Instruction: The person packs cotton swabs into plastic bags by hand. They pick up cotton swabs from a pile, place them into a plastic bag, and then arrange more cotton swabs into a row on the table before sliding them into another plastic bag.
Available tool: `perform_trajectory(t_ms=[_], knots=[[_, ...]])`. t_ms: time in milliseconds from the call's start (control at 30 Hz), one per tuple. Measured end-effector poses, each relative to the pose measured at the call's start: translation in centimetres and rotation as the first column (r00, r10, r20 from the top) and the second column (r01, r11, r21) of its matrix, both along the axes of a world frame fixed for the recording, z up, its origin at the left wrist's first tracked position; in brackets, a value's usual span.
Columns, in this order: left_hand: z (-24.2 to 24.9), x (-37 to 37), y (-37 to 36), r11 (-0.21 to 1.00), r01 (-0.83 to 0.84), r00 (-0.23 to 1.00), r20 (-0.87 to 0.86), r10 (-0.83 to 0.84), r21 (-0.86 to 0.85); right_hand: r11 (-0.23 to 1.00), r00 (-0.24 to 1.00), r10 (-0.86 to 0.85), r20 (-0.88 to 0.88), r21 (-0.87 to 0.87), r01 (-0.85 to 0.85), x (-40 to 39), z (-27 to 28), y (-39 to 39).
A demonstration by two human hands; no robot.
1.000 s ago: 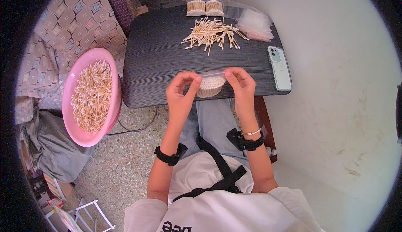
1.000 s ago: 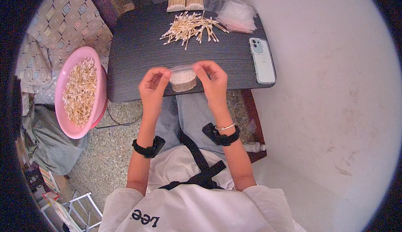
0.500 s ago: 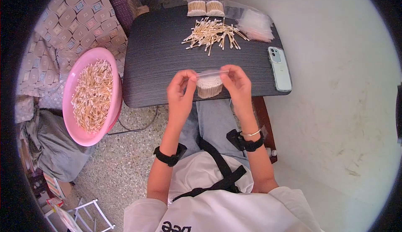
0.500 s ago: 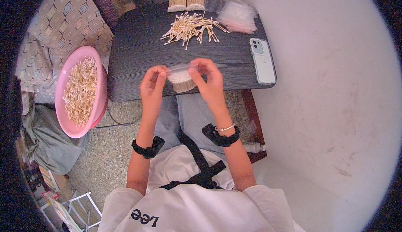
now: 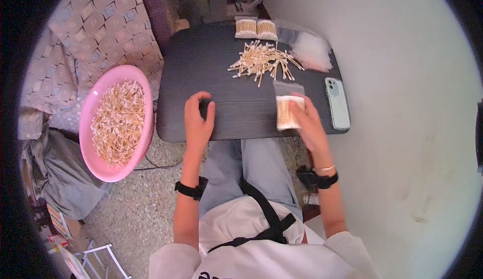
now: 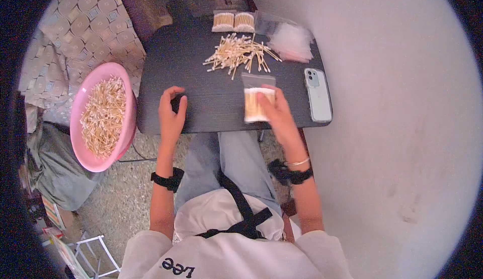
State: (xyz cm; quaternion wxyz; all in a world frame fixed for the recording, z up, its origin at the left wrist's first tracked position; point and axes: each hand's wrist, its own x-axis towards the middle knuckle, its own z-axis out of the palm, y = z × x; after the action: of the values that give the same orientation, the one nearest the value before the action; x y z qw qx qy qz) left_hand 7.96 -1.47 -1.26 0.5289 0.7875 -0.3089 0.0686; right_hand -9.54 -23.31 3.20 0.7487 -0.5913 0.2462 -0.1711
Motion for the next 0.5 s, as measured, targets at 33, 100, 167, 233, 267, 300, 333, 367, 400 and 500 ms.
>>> perform_trajectory(t_ms=[33,100,167,233,267,300,333,367,400,500], knots=[[-0.1,1.0,0.9,0.991,-0.053,0.991,0.13,0.037,0.121,0.999,0.999,0.041,-0.016,-0.014,-0.042,-0.3,0.6,-1.0],[-0.7,2.6,2.1,0.99,-0.041,0.987,0.161,0.019,0.134,0.993,0.995,0.1,-0.011,-0.056,-0.101,-0.3,2.8,-2.4],[-1.0,3.4,2.6,0.99,-0.03,0.987,0.16,0.008,0.136,0.978,0.981,0.195,-0.024,-0.072,-0.196,-0.3,4.8,-3.7],[-0.7,3.1,2.6,0.985,-0.015,0.977,0.212,-0.022,0.171,0.978,0.979,0.2,-0.029,-0.058,-0.201,0.3,6.7,-4.2],[-0.5,3.0,2.6,0.982,-0.011,0.971,0.238,-0.034,0.189,0.977,0.98,0.197,-0.022,-0.083,-0.198,0.8,7.4,-4.1],[-0.4,2.9,2.5,0.98,-0.016,0.971,0.235,-0.032,0.196,0.975,0.98,0.196,-0.015,-0.108,-0.197,1.5,7.9,-4.0],[-0.3,2.7,2.5,0.978,-0.02,0.972,0.231,-0.029,0.208,0.974,0.983,0.185,-0.008,-0.133,-0.185,2.1,8.0,-4.0],[-0.2,2.5,2.5,0.975,-0.025,0.974,0.226,-0.026,0.221,0.973,0.985,0.175,0.0,-0.155,-0.173,2.7,8.1,-3.9],[-0.2,2.5,2.6,0.977,-0.021,0.975,0.221,-0.027,0.214,0.971,0.986,0.165,0.008,-0.177,-0.161,3.2,8.2,-3.8],[0.0,2.3,2.6,0.98,-0.023,0.977,0.212,-0.019,0.196,0.937,0.979,0.204,0.012,-0.293,-0.191,4.9,7.6,-4.0]])
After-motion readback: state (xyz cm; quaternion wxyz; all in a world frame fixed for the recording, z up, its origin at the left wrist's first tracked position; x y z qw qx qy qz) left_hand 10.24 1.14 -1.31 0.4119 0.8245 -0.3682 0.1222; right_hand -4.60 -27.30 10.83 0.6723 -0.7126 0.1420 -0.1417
